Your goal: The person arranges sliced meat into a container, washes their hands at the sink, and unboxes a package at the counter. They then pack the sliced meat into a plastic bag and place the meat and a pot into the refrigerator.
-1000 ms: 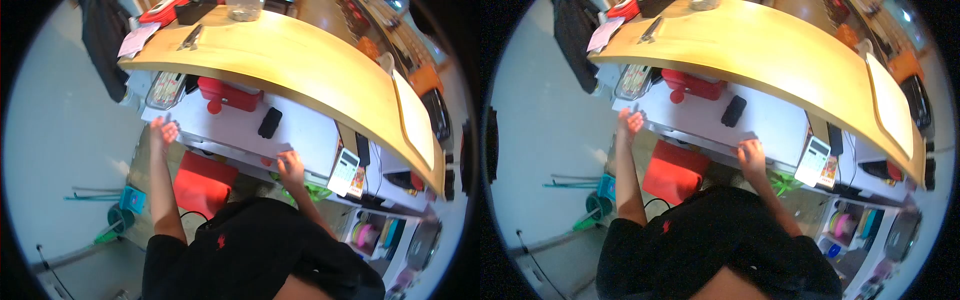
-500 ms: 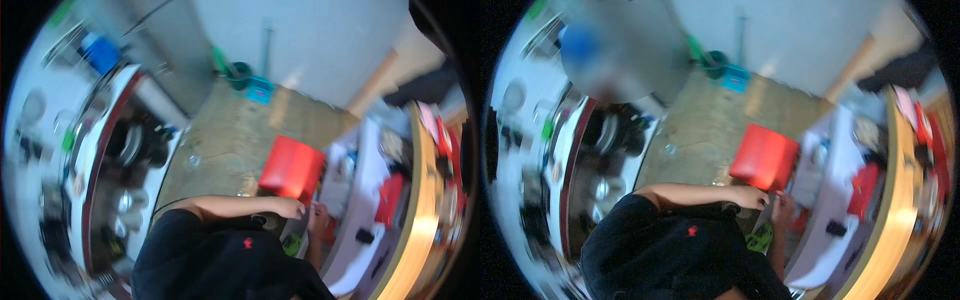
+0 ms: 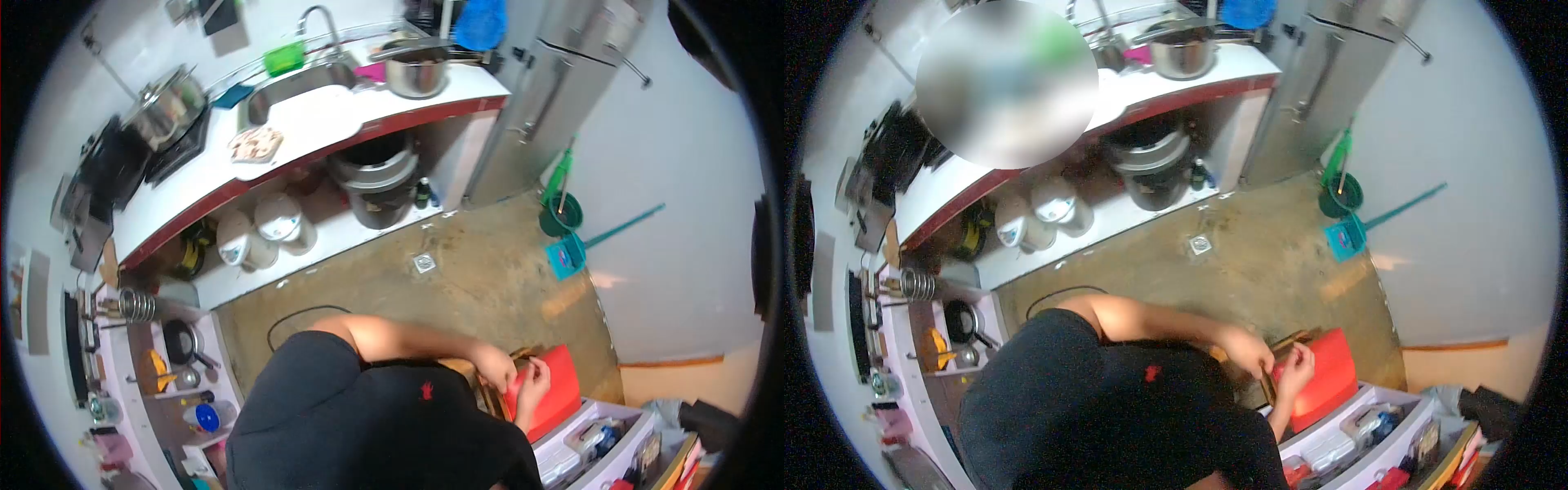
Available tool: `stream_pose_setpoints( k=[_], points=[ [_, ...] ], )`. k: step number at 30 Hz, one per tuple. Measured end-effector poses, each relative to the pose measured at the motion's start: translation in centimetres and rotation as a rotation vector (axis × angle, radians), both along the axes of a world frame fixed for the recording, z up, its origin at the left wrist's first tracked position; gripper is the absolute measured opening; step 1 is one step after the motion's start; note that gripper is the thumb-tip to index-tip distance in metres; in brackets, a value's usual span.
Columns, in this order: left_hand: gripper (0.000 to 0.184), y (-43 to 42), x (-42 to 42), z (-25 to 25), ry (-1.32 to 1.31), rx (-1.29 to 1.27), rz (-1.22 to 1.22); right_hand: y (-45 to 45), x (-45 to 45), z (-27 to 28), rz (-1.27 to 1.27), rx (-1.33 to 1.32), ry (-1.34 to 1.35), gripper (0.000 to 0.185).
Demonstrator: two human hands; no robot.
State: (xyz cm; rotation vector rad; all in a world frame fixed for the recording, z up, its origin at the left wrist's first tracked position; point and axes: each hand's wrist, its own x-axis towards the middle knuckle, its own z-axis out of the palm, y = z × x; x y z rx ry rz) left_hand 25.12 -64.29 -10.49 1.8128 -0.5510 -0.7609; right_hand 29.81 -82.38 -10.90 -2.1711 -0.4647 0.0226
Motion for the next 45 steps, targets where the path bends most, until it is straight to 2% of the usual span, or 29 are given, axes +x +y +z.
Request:
stream_pose_setpoints(
  k=[1,2,4,7,10,12,15,16,19,20,23,25,27,30,32,36,39,42,45],
  points=[
    [0.037,3.5,-0.7,0.8,0.02,0.034,0.07,3.0,0.4,-1.8,0.091,0.012,-0.032,0.015],
    [0.038,6.9,-1.4,1.5,0.041,0.066,0.141,7.3,-0.6,0.5,0.174,-0.06,0.025,0.017],
    [0.039,14.3,-4.9,8.4,0.036,0.171,0.323,14.3,-1.8,1.8,0.416,-0.063,0.063,0.019],
    [0.035,20.8,-8.3,6.8,-0.109,-0.267,0.609,23.1,-3.3,1.6,0.706,-0.008,0.041,0.019],
    [0.032,26.1,-12.6,5.7,-0.19,-0.238,0.957,30.3,-4.1,2.4,0.919,-0.061,0.111,0.019],
    [0.033,29.3,-15.9,4.8,-0.036,-0.168,1.105,34.9,-4.1,3.1,1.047,-0.174,0.146,0.02],
    [0.035,32.3,-21.0,3.8,0.135,-0.071,1.374,42.4,-4.3,3.0,1.225,-0.148,0.19,0.019],
    [0.036,32.9,-22.5,3.7,0.178,-0.035,1.472,45.2,-4.4,2.9,1.311,-0.076,0.113,0.019],
    [0.037,34.4,-25.1,4.7,0.302,0.065,1.616,53.5,-6.0,3.7,1.471,-0.087,0.136,0.019],
    [0.037,34.5,-25.6,2.9,0.171,0.106,1.691,56.0,-6.8,4.5,1.558,-0.08,0.101,0.018],
    [0.037,36.1,-25.7,4.7,0.047,0.05,1.952,63.1,-9.4,4.3,1.808,-0.074,0.048,0.017],
    [0.037,37.4,-25.1,1.4,-0.122,0.261,2.105,66.6,-11.6,2.5,1.945,-0.089,0.161,0.018],
    [0.035,37.3,-25.6,2.8,-0.024,0.232,2.3,68.9,-14.4,1.7,2.109,-0.099,0.16,0.021],
    [0.033,35.2,-26.8,2.5,0.038,0.284,2.498,69.8,-19.4,1.8,2.392,-0.21,0.214,0.023],
    [0.033,33.0,-28.0,2.9,0.07,0.227,2.646,69.3,-23.1,1.9,2.55,-0.207,0.255,0.024],
    [0.035,25.9,-29.9,3.4,0.05,0.266,2.887,64.4,-30.9,2.9,2.909,-0.217,0.055,0.026],
    [0.037,19.4,-31.3,4.0,0.151,0.343,3.023,57.5,-36.3,4.0,3.106,-0.233,0.116,0.025],
    [0.037,12.1,-32.8,5.0,0.359,0.259,3.135,49.2,-40.8,5.0,3.278,-0.155,0.03,0.023],
    [0.037,4.3,-34.5,5.4,0.568,0.241,3.06,40.5,-44.0,5.8,3.378,-0.036,-0.012,0.02]
  ],
)
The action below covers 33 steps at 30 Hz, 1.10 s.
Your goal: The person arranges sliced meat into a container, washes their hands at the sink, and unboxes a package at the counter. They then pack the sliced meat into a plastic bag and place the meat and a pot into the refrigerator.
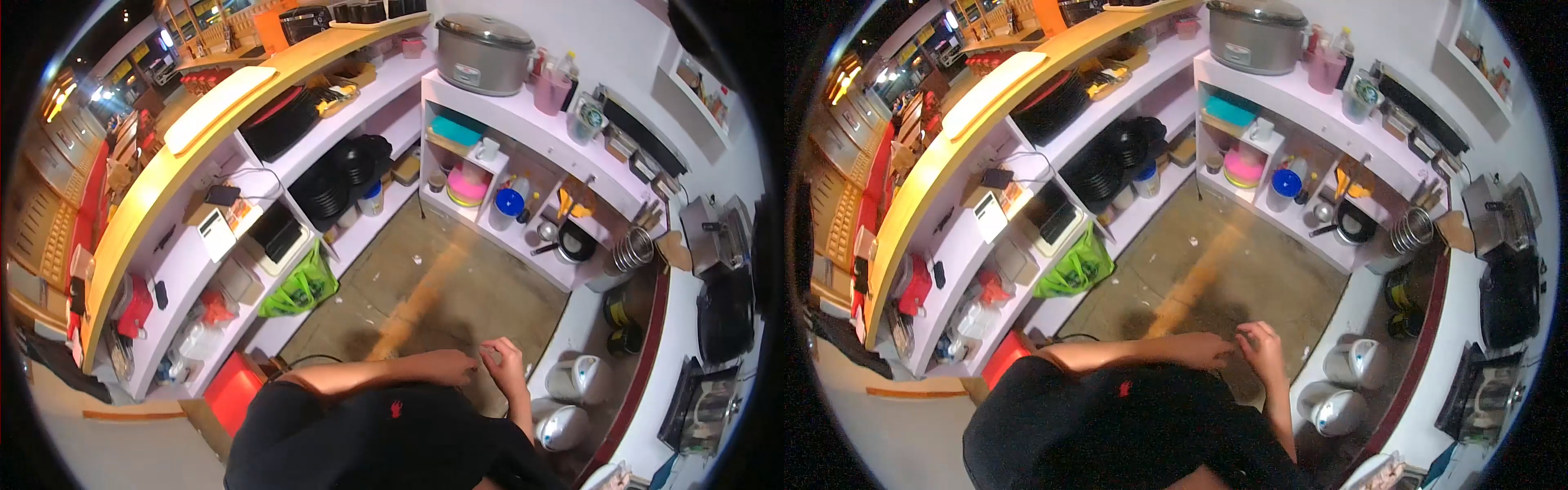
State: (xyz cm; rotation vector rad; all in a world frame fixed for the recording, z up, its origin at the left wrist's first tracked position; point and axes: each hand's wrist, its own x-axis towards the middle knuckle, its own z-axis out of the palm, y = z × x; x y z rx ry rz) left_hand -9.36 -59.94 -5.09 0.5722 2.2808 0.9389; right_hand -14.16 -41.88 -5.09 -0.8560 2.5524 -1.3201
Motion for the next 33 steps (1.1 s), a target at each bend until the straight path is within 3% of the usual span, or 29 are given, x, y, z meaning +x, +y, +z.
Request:
stream_pose_setpoints(
  k=[3,6,9,12,15,21,28,33],
  points=[
    [0.037,-7.5,-1.6,-1.2,-0.002,0.125,-0.039,-7.8,-2.0,0.7,0.006,-0.049,0.005,0.015],
    [0.037,-12.7,-3.3,1.1,0.037,0.001,0.049,-13.9,-4.5,-0.2,0.107,-0.062,-0.014,0.014],
    [0.034,-16.0,-3.9,2.0,0.031,0.041,0.124,-18.8,-6.7,0.3,0.152,-0.07,-0.053,0.014],
    [0.032,-17.9,-4.8,-0.3,-0.058,0.325,0.22,-22.2,-9.7,-0.9,0.188,-0.03,-0.068,0.014],
    [0.029,-20.7,-7.9,0.2,-0.097,0.296,0.375,-24.7,-13.6,-1.7,0.235,0.018,-0.127,0.013],
    [0.029,-26.4,-17.0,-1.6,0.019,0.207,0.568,-31.9,-26.0,-4.8,0.453,0.017,-0.051,0.014],
    [0.031,-31.0,-32.4,0.8,0.127,0.206,0.668,-40.0,-43.4,0.5,0.621,-0.022,0.174,0.016],
    [0.031,-33.7,-37.2,1.2,0.028,0.228,0.754,-42.6,-52.7,0.5,0.552,0.069,0.128,0.015]
  ],
)
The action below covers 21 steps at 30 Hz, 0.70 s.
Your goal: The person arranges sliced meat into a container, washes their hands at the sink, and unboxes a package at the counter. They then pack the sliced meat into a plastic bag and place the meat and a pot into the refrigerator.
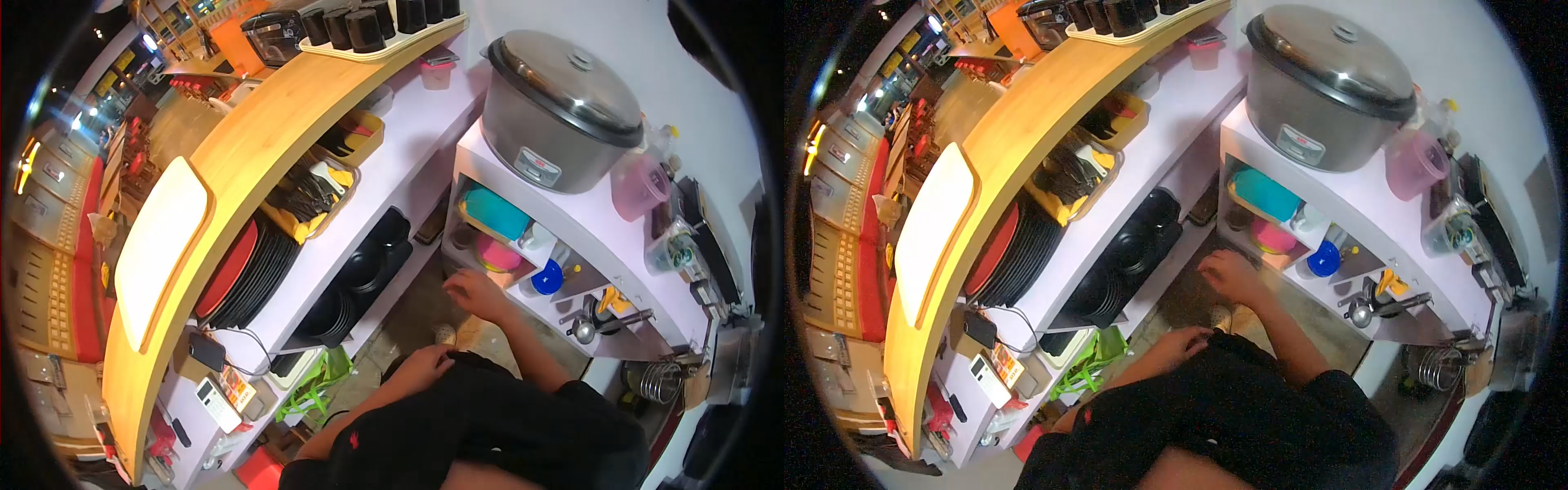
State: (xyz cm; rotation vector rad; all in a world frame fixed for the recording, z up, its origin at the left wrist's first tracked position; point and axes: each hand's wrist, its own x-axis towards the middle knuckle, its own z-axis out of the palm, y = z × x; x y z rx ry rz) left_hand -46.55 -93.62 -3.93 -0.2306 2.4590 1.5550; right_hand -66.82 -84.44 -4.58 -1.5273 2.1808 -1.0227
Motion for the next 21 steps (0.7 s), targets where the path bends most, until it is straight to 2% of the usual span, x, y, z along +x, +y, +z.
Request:
stream_pose_setpoints(
  k=[4,7,10,13,15,16,17,19,21],
  points=[
    [0.033,-1.8,-2.6,1.1,-0.148,0.033,0.054,-1.9,-2.1,-1.0,0.038,-0.047,-0.07,0.014],
    [0.047,-3.6,-4.7,2.8,-0.081,-0.156,-0.007,-3.6,-1.2,-0.9,0.167,0.035,-0.292,0.03],
    [0.074,-4.7,-6.2,3.6,0.323,-0.497,0.166,-4.7,1.9,-0.7,-0.111,-0.406,-0.825,0.058],
    [0.094,-4.7,-7.5,6.5,0.153,-0.701,0.121,-4.2,2.2,-1.0,-0.078,-0.27,-1.395,0.073],
    [0.085,-4.7,-8.0,5.7,0.251,-0.74,0.016,-3.6,2.4,-1.6,0.046,-0.14,-1.685,0.069],
    [0.081,-4.8,-8.4,5.5,0.306,-0.759,-0.037,-3.4,2.3,-1.6,0.067,-0.061,-1.68,0.065],
    [0.073,-5.2,-9.1,5.6,0.221,-0.642,-0.118,-3.2,2.2,-1.6,0.091,0.018,-1.673,0.062],
    [0.058,-6.2,-10.3,6.1,0.036,-0.404,-0.267,-3.1,2.1,-1.0,0.047,0.213,-1.38,0.056],
    [0.041,-5.9,-9.7,4.8,0.069,-0.353,-0.144,-3.0,2.8,0.6,0.01,0.19,-1.47,0.051]
  ],
)
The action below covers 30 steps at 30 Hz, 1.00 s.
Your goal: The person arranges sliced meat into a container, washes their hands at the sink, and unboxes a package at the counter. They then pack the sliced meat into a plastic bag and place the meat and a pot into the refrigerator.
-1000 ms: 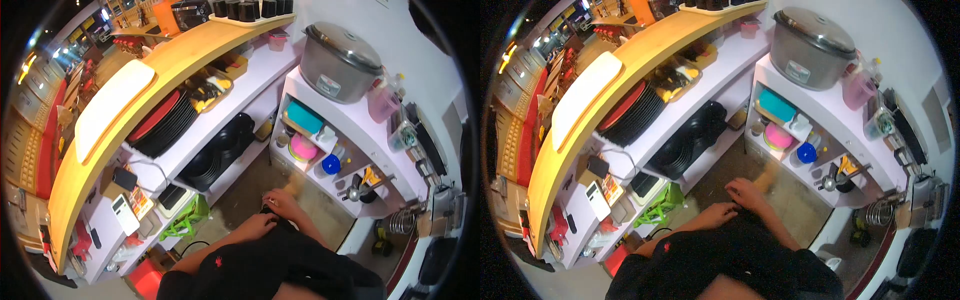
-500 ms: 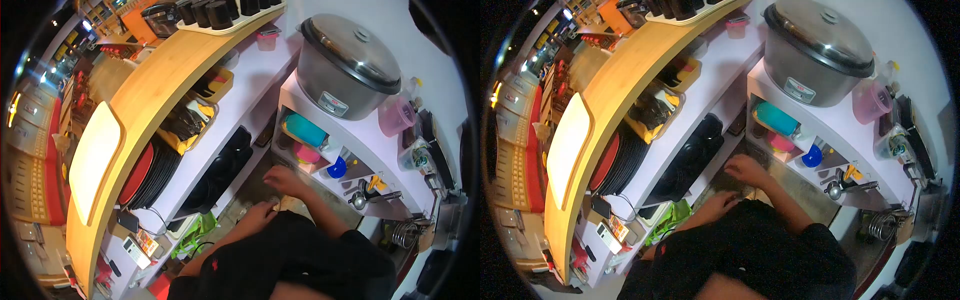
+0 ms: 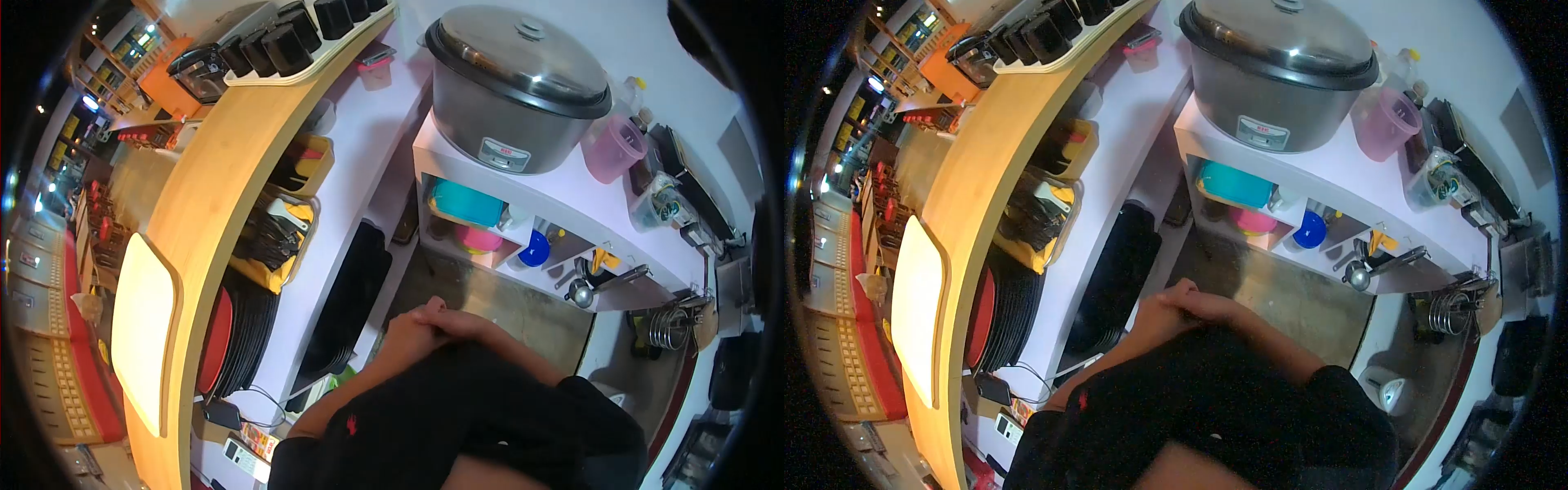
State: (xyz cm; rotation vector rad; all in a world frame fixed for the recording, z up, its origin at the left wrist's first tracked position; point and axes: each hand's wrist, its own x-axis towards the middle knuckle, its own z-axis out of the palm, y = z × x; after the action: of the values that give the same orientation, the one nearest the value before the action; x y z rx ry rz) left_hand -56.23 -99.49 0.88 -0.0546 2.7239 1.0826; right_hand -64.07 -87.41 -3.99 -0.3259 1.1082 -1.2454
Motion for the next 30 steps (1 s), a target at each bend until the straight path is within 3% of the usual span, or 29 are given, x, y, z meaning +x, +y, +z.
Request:
stream_pose_setpoints(
  k=[1,7,10,16,22,25,30],
  points=[
    [0.033,0.1,0.1,-0.5,0.031,0.029,0.063,0.0,0.1,0.7,-0.018,0.006,-0.036,0.049],
    [0.021,-0.3,0.4,-0.3,0.185,0.072,0.085,0.3,0.3,1.0,0.018,-0.114,0.809,0.043],
    [0.021,-0.5,0.8,-0.8,0.243,0.12,0.076,0.2,0.4,0.2,0.024,-0.21,0.874,0.045],
    [0.023,-1.0,1.8,-1.3,0.138,-0.012,0.176,-0.9,1.3,0.6,-0.027,-0.217,0.643,0.039],
    [0.023,-2.0,3.7,-2.1,0.217,0.026,0.339,-3.3,0.9,0.3,0.106,-0.291,0.763,0.042],
    [0.023,-2.1,4.4,-1.8,0.164,-0.034,0.415,-4.3,1.0,-0.1,0.18,-0.265,0.597,0.044],
    [0.023,-2.6,5.0,-0.3,0.064,-0.066,0.483,-5.6,1.1,-0.4,0.244,-0.369,0.596,0.044]
  ],
)
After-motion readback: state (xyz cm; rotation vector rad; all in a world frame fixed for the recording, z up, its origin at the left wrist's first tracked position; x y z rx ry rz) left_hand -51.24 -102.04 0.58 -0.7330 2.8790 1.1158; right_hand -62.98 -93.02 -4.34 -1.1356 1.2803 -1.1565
